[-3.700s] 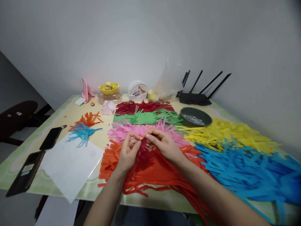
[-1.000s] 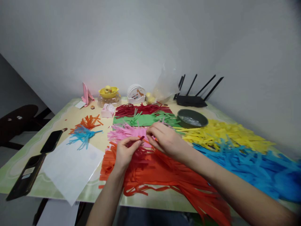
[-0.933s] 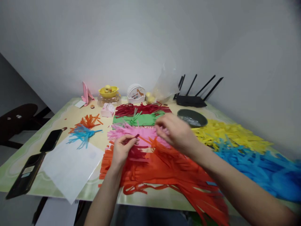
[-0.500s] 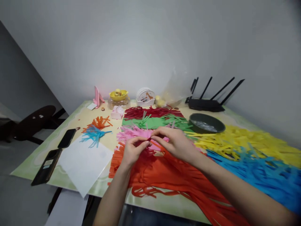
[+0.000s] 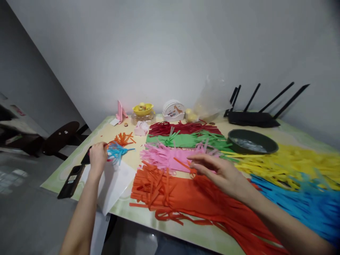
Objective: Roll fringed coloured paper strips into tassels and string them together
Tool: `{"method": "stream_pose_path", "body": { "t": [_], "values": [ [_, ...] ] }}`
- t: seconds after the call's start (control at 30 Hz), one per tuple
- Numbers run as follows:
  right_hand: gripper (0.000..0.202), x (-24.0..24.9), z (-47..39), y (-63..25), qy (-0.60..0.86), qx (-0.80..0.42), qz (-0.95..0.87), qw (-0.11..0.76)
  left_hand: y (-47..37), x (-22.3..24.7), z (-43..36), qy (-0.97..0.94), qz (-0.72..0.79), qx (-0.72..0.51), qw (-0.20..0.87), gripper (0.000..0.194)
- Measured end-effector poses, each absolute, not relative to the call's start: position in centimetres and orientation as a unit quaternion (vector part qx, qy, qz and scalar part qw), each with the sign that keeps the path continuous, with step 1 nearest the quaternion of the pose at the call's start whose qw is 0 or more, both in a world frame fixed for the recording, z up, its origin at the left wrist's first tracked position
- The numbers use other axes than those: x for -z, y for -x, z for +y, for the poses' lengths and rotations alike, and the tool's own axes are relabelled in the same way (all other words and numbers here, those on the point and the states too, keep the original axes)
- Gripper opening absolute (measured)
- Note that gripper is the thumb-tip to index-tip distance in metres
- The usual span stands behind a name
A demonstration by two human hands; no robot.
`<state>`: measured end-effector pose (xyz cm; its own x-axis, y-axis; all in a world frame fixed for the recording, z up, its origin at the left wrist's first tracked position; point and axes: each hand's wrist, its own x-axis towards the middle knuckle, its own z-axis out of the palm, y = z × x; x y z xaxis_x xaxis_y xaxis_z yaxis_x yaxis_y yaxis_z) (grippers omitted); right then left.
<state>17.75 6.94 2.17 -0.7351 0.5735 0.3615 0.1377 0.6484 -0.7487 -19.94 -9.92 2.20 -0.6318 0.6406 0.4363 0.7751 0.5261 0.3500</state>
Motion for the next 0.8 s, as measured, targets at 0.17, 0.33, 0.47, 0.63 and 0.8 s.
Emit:
{"method": "stream_pose_path", "body": {
  "t": [0.17,0.33,0.47,0.63,0.8],
  "values": [
    [0.034,-1.2,7.6,-18.9,0.233,-0.352,-0.854,0.304,20.7,2.5,-5.3,0.523,-0.836,0.157,0.058,0.016],
    [0.037,-0.2,9.1,-21.8,0.264,-0.325,-0.855,0.304,22.3,5.2,-2.6,0.54,-0.836,0.092,0.039,0.019],
    [0.036,1.3,10.7,-23.4,0.291,-0.286,-0.863,0.3,24.2,4.2,-2.2,0.549,-0.83,0.072,0.073,0.027],
    [0.029,3.3,11.2,-20.6,0.262,-0.173,-0.921,0.233,21.6,2.2,-1.4,0.571,-0.813,0.055,0.1,0.029],
    [0.03,6.0,10.2,-14.5,0.218,-0.093,-0.97,0.053,11.3,3.2,1.9,0.663,-0.743,0.044,0.079,0.03]
  ]
}}
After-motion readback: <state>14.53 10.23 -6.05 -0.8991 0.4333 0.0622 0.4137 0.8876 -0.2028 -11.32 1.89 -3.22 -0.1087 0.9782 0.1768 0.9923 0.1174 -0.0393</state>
